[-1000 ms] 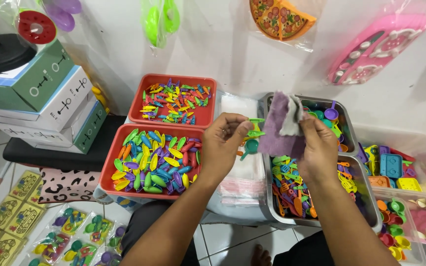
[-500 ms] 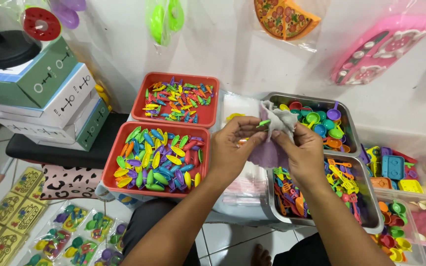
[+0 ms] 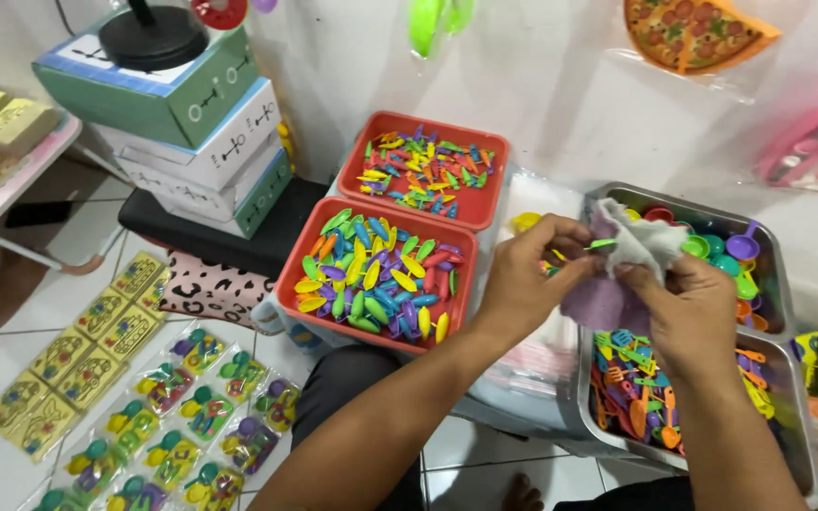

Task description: The person sits on the floor and wipes various colorful plastic toys, including a yellow toy, a green spoon, and an orange fork, using a purple cloth. The toys are taken from metal trays and placed back after cleaning.

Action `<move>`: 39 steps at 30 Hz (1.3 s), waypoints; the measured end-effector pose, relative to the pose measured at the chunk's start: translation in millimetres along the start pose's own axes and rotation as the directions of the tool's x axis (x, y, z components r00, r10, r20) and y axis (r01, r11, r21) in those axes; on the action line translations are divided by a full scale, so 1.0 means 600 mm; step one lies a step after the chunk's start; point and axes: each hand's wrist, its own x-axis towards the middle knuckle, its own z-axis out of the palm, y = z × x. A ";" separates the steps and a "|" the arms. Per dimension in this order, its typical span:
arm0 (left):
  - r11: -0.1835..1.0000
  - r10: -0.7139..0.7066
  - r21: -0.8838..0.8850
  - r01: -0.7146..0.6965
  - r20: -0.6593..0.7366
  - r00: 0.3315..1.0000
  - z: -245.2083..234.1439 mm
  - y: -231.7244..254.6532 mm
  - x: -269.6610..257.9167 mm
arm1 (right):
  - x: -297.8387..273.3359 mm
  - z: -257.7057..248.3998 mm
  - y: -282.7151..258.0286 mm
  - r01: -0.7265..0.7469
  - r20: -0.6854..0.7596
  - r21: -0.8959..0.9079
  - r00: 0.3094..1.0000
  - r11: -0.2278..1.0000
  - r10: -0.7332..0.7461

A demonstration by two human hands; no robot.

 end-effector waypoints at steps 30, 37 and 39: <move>0.104 -0.211 0.945 -0.309 0.325 0.922 0.027 -0.121 -0.010 | 0.070 -0.062 0.057 -0.252 -0.006 0.587 0.949 0.769 0.316; 0.625 -0.307 0.769 -0.136 0.402 0.863 -0.123 0.021 0.049 | 0.078 -0.085 0.075 -0.205 -0.027 0.546 0.965 0.812 0.262; 0.640 -0.309 0.767 -0.036 0.300 0.902 -0.186 0.041 0.049 | 0.076 -0.090 0.085 -0.156 0.027 0.494 0.986 0.855 0.165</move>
